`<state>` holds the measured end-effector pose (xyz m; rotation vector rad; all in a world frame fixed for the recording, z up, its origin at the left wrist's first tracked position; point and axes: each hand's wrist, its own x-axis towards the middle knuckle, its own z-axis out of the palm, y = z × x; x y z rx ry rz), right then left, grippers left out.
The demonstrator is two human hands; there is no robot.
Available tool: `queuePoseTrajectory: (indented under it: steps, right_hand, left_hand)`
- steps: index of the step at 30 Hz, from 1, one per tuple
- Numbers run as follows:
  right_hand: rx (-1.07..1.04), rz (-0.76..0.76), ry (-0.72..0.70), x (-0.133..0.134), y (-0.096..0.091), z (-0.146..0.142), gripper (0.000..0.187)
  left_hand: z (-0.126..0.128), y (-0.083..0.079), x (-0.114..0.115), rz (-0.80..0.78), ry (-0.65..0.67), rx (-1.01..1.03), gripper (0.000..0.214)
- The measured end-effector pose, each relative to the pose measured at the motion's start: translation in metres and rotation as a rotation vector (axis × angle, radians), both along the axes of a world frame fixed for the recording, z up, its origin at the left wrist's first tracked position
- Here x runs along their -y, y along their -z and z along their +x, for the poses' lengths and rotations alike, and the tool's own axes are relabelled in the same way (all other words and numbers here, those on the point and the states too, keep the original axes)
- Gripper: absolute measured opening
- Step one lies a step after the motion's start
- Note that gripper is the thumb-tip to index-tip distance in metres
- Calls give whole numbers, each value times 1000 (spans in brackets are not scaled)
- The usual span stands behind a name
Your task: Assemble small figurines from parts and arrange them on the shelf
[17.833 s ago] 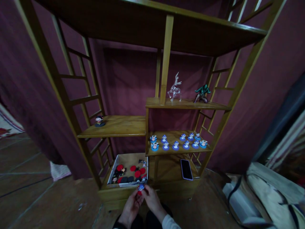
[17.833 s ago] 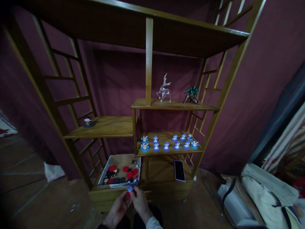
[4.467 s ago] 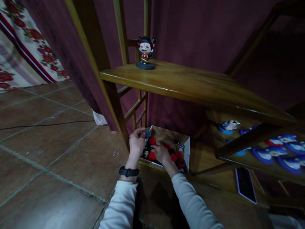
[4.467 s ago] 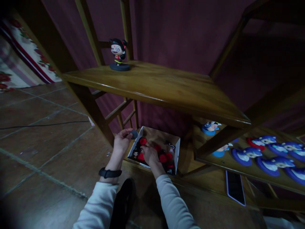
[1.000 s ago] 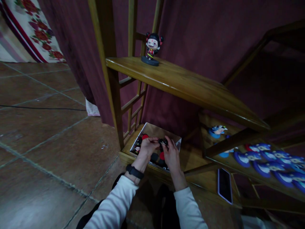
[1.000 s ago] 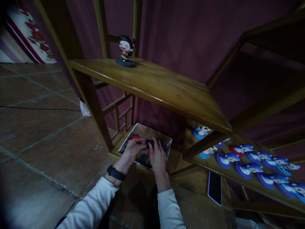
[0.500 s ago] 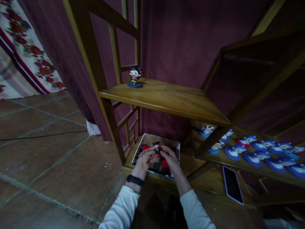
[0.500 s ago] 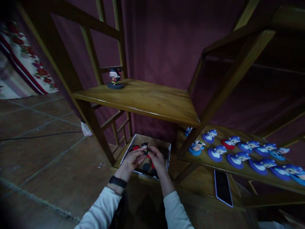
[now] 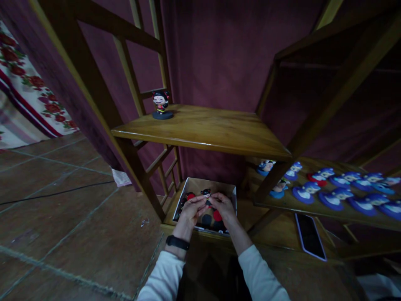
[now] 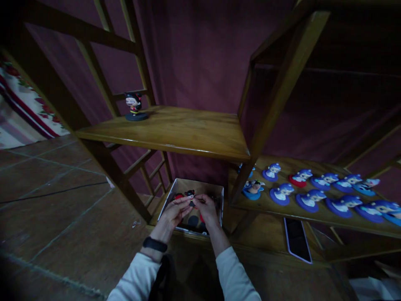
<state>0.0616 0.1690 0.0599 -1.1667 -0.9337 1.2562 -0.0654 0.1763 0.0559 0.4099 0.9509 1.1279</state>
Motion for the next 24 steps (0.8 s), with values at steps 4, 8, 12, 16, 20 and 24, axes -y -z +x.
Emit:
queuePoseTrajectory:
  steps: [4,8,12,16,20,24]
  right_hand:
    - [45,27,-14,-3,6,3,25]
    - [91,28,-38,-7,12,5,21]
    - [181,110,-47,-8,21,6,15]
    - [190,98,-69,-10,39,4,16]
    - [188,138,-44,-8,41,2,17]
    - [95,185,-45,3,12,1,20]
  left_hand:
    - [2,0,0,-29,-19,-10,15]
    - [4,0,1,-83,-35,-3,14]
    - [5,6,2,-95,-64,4,16]
    - [4,16,1,-115,-92,-22,18]
    - [2,17,-2,-109,-76,-52,18]
    - [-1,5,-1,47,-32,16,17]
